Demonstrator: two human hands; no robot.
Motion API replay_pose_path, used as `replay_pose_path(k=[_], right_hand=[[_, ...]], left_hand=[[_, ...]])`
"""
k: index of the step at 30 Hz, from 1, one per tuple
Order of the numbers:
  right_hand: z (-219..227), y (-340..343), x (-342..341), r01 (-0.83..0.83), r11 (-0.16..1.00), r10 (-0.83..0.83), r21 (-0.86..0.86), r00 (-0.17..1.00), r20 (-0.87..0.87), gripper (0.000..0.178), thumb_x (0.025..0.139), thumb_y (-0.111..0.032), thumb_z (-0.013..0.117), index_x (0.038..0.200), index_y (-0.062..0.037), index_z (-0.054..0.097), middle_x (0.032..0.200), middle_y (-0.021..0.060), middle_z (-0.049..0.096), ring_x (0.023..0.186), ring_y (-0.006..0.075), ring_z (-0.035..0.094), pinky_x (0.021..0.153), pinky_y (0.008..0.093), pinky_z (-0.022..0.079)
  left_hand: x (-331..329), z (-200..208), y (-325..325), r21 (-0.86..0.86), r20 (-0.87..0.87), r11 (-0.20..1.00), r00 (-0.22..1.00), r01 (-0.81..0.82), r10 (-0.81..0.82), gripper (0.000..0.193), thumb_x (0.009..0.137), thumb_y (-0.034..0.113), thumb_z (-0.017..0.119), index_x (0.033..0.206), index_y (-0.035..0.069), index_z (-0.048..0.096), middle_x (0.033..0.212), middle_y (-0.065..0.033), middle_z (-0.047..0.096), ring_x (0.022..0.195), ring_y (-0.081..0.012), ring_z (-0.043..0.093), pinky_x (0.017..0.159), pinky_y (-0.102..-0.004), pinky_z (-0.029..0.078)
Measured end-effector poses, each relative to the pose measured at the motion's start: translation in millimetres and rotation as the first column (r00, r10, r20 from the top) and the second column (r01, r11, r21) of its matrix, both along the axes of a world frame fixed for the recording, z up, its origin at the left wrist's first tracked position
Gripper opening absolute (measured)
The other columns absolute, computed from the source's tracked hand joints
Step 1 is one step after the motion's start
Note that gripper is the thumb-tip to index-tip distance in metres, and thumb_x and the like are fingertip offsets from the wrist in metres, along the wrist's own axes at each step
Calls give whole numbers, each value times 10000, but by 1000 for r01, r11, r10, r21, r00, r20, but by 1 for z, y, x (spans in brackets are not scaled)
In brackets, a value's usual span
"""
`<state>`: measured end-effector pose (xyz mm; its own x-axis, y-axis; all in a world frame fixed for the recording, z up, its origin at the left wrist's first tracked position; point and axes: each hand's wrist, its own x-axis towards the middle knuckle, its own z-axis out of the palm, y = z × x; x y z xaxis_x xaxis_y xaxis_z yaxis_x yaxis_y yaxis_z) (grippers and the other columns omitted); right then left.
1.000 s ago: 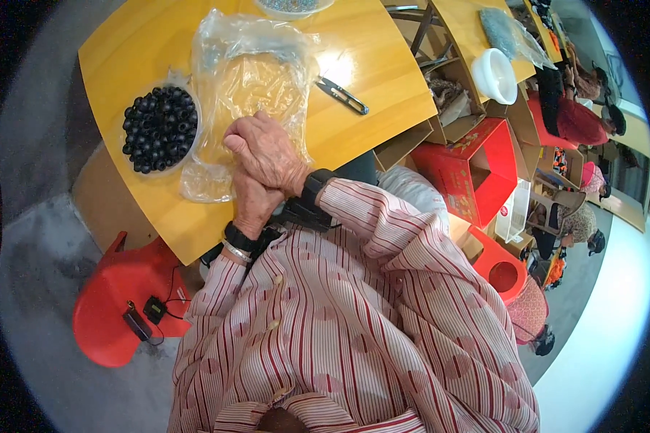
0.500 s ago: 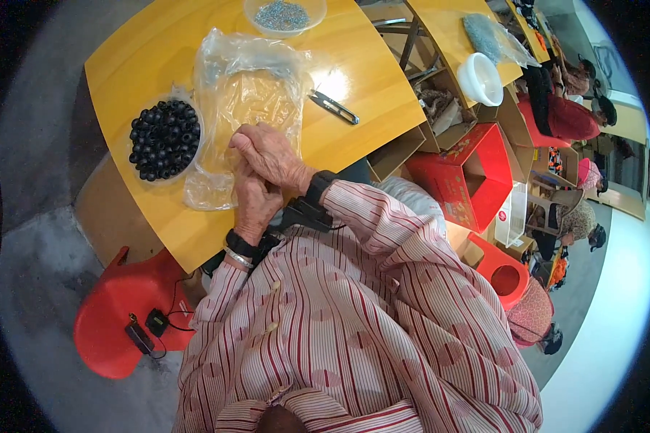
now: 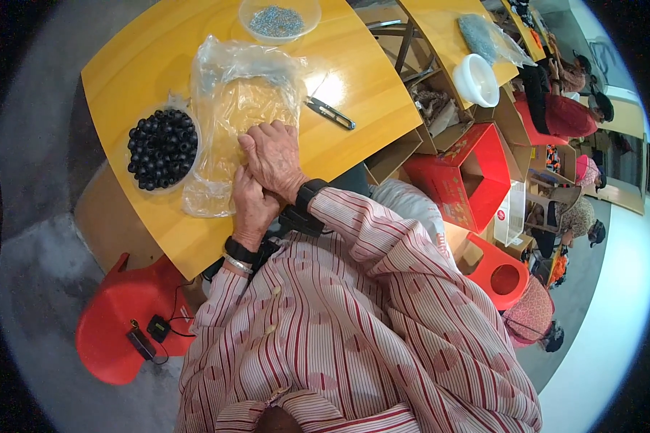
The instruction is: The person trims plastic pieces using thread snips and assembles small components into the pieces by hand.
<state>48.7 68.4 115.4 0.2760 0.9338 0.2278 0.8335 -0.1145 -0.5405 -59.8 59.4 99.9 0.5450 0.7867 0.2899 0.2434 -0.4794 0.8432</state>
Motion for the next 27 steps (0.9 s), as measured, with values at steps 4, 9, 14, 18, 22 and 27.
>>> replay_pose_path(k=[4, 9, 14, 18, 22, 27], right_hand=[[-5, -2, 4, -9, 1000, 9, 5, 999, 31, 275, 926, -264, 412, 783, -95, 575, 769, 72, 534, 778, 274, 482, 760, 372, 349], [0, 0, 3, 11, 1000, -11, -16, 1000, -16, 280, 926, -269, 414, 780, -93, 576, 772, 77, 536, 777, 271, 485, 752, 376, 347], [-2, -4, 4, 48, 999, -47, 20, 999, -18, 287, 933, -266, 403, 785, -96, 580, 763, 82, 537, 774, 270, 489, 747, 378, 345], [-3, -4, 3, 74, 997, -74, -5, 995, -60, 279, 914, -283, 442, 798, -71, 580, 751, 92, 555, 767, 276, 493, 755, 395, 337], [-5, -2, 4, 107, 994, -105, 13, 991, -80, 279, 912, -284, 453, 783, -73, 582, 732, 91, 554, 758, 277, 494, 745, 400, 334], [-5, 2, 2, 128, 992, -128, 18, 992, -21, 285, 901, -287, 472, 736, -79, 575, 701, 86, 546, 735, 277, 494, 727, 402, 332]], left_hand=[[-1, -6, 0, 56, -38, 998, 999, 22, -20, 337, 662, 47, 644, 977, -55, 584, 977, -188, 578, 884, -381, 500, 806, -433, 413], [0, -8, 0, 109, -37, 993, 998, -37, 41, 262, 678, -1, 604, 934, -53, 592, 931, -183, 574, 865, -378, 505, 783, -423, 428], [-4, -9, 2, 153, -81, 988, 996, -13, 25, 203, 690, -6, 598, 888, -50, 603, 895, -177, 580, 840, -368, 515, 748, -415, 443], [-4, -4, 2, 148, -65, 989, 998, -17, 27, 167, 701, -9, 596, 864, -46, 604, 850, -165, 576, 810, -356, 517, 723, -409, 447], [-4, -4, 2, 125, -81, 992, 997, -7, 18, 196, 681, -34, 570, 873, -39, 610, 863, -164, 576, 822, -355, 522, 736, -404, 449], [-6, -4, 3, 148, -89, 989, 996, 9, 5, 135, 622, -60, 509, 743, -44, 564, 812, -174, 540, 812, -364, 510, 740, -426, 447]])
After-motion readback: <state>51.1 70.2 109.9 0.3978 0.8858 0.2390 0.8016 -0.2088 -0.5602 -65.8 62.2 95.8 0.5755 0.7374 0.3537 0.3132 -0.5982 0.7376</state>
